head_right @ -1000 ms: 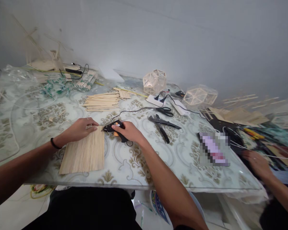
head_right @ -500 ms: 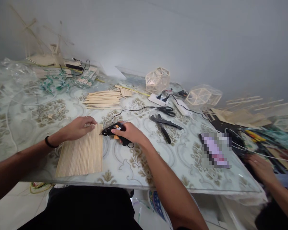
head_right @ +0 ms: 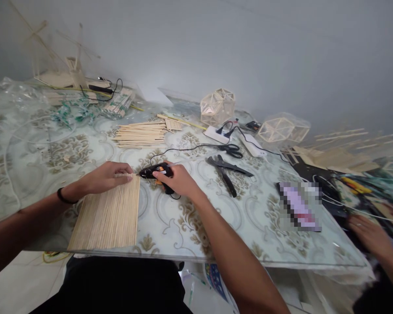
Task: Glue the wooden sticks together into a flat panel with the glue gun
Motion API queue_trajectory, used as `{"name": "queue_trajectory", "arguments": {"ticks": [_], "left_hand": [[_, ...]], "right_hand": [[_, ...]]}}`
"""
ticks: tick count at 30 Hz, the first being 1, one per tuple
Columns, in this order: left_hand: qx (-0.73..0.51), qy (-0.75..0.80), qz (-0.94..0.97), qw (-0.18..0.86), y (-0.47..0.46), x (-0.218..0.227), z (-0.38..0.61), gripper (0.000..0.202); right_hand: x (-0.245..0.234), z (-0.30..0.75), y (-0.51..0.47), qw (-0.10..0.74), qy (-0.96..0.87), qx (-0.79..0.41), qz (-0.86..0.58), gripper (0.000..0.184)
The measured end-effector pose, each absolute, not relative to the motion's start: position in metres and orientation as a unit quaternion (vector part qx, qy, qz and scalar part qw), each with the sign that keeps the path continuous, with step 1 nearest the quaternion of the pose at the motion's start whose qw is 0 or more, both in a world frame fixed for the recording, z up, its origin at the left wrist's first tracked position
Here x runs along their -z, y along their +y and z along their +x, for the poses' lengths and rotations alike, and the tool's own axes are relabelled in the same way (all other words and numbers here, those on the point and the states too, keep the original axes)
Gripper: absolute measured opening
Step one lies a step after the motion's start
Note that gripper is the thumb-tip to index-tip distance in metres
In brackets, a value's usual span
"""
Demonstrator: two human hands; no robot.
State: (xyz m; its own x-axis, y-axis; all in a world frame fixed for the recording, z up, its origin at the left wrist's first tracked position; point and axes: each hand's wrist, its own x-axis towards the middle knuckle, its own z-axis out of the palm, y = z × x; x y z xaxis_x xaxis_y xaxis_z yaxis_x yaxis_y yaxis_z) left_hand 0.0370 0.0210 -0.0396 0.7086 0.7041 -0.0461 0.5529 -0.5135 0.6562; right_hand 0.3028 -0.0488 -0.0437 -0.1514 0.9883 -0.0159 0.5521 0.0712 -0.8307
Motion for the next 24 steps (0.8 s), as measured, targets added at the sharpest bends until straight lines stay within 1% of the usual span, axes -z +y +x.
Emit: {"name": "queue_trajectory", "arguments": {"ticks": [11,17,21,24], "left_hand": [[-0.14,0.375,0.839,0.369,0.02,0.045,0.04,0.033],[-0.122,0.382,0.839,0.367,0.019,0.048,0.041,0.03],[-0.098,0.379,0.844,0.366,0.019,0.049,0.039,0.032],[-0.096,0.381,0.845,0.362,0.018,0.049,0.039,0.032]], "right_hand": [[0.04,0.3,-0.057,0.278,-0.682,-0.363,-0.57,0.033],[0.049,0.299,-0.059,0.256,-0.676,-0.388,-0.572,0.039],[0.057,0.298,-0.06,0.267,-0.627,-0.432,-0.59,0.04],[0.059,0.297,-0.062,0.286,-0.615,-0.415,-0.606,0.043]]}}
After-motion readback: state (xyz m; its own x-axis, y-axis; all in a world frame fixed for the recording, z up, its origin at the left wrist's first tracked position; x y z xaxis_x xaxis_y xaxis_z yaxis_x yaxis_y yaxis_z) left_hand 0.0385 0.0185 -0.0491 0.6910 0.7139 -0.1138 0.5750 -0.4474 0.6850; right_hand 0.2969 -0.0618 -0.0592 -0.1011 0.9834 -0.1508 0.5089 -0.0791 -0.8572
